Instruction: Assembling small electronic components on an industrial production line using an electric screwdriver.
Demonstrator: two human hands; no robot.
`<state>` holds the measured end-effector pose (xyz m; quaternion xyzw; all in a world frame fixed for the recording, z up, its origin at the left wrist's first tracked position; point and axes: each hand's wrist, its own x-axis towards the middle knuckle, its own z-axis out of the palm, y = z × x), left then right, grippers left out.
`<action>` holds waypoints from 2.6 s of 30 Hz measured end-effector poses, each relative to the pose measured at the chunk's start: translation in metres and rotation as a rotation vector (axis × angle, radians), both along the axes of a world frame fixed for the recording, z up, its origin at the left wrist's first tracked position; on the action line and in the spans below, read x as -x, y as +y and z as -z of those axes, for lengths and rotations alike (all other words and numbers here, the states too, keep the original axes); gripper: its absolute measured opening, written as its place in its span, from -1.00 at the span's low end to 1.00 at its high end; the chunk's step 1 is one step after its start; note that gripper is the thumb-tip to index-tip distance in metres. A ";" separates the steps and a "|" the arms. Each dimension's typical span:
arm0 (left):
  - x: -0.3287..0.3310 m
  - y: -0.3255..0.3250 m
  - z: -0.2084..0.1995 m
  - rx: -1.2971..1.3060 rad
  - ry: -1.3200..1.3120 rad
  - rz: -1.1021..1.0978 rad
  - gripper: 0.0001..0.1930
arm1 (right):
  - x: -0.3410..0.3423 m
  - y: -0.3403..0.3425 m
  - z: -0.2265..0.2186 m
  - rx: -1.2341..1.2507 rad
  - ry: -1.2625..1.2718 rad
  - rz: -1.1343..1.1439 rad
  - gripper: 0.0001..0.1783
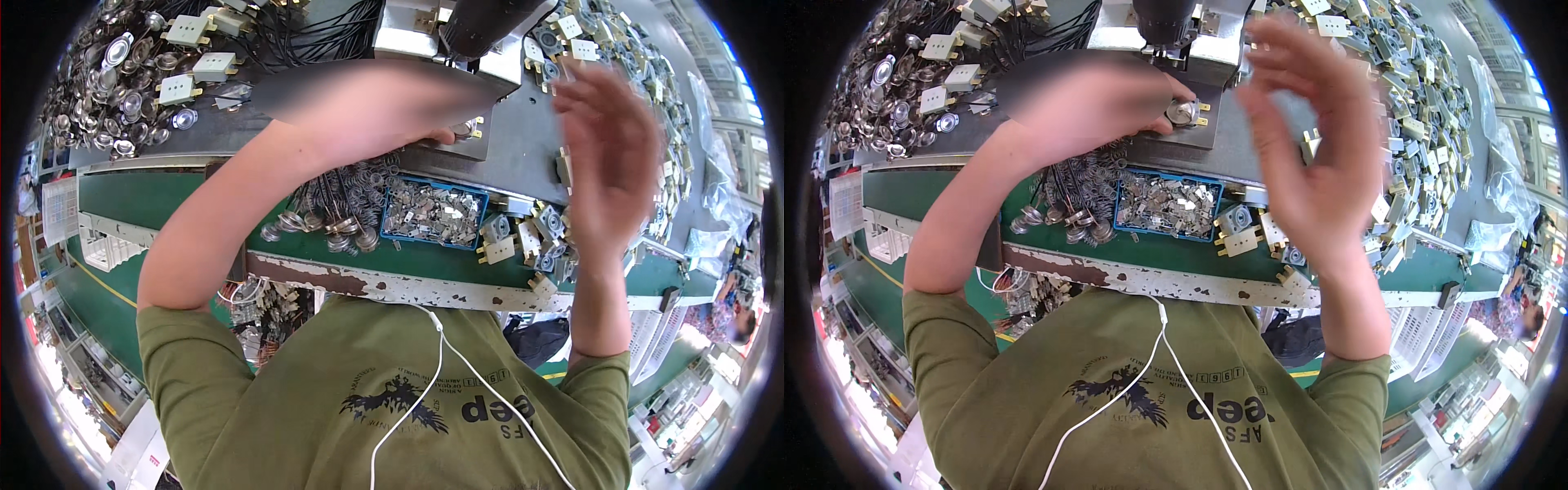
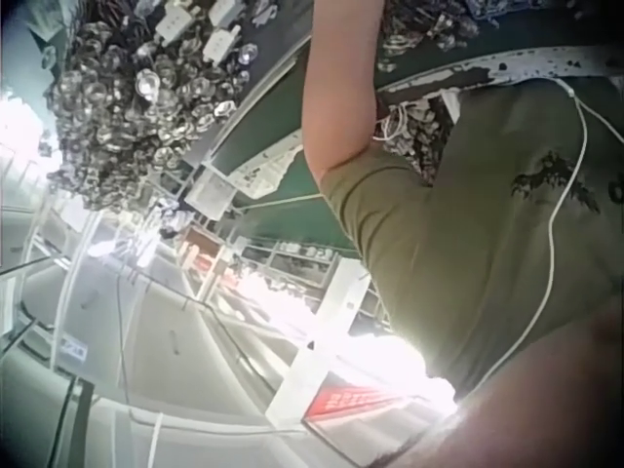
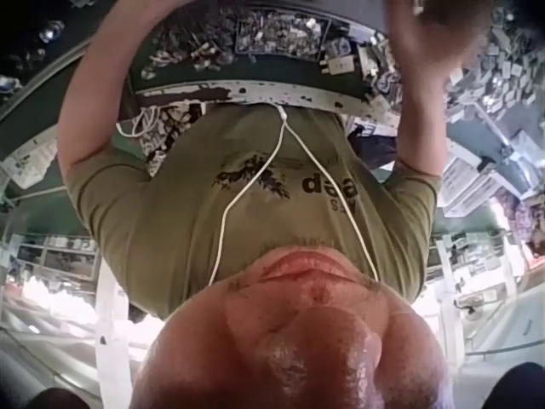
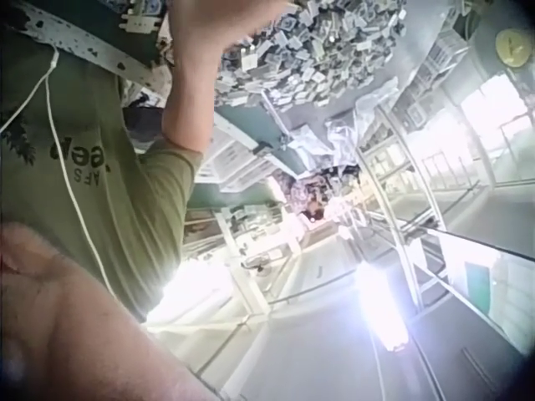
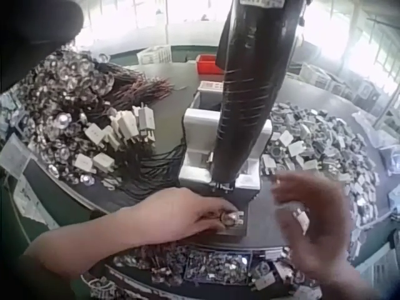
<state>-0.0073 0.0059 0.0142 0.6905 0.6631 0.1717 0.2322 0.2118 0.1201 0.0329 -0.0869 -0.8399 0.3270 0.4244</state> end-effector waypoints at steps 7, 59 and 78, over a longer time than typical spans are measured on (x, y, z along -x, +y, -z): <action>0.005 0.004 0.008 0.019 -0.023 -0.013 -0.67 | 0.024 0.030 -0.023 0.136 0.383 0.021 -0.64; 0.000 -0.001 0.014 -0.077 0.173 0.022 -0.68 | 0.126 0.023 -0.088 0.487 0.232 -0.422 -0.27; -0.001 -0.003 0.009 -0.057 0.164 0.026 -0.65 | 0.078 -0.020 -0.057 0.341 0.362 0.225 -0.81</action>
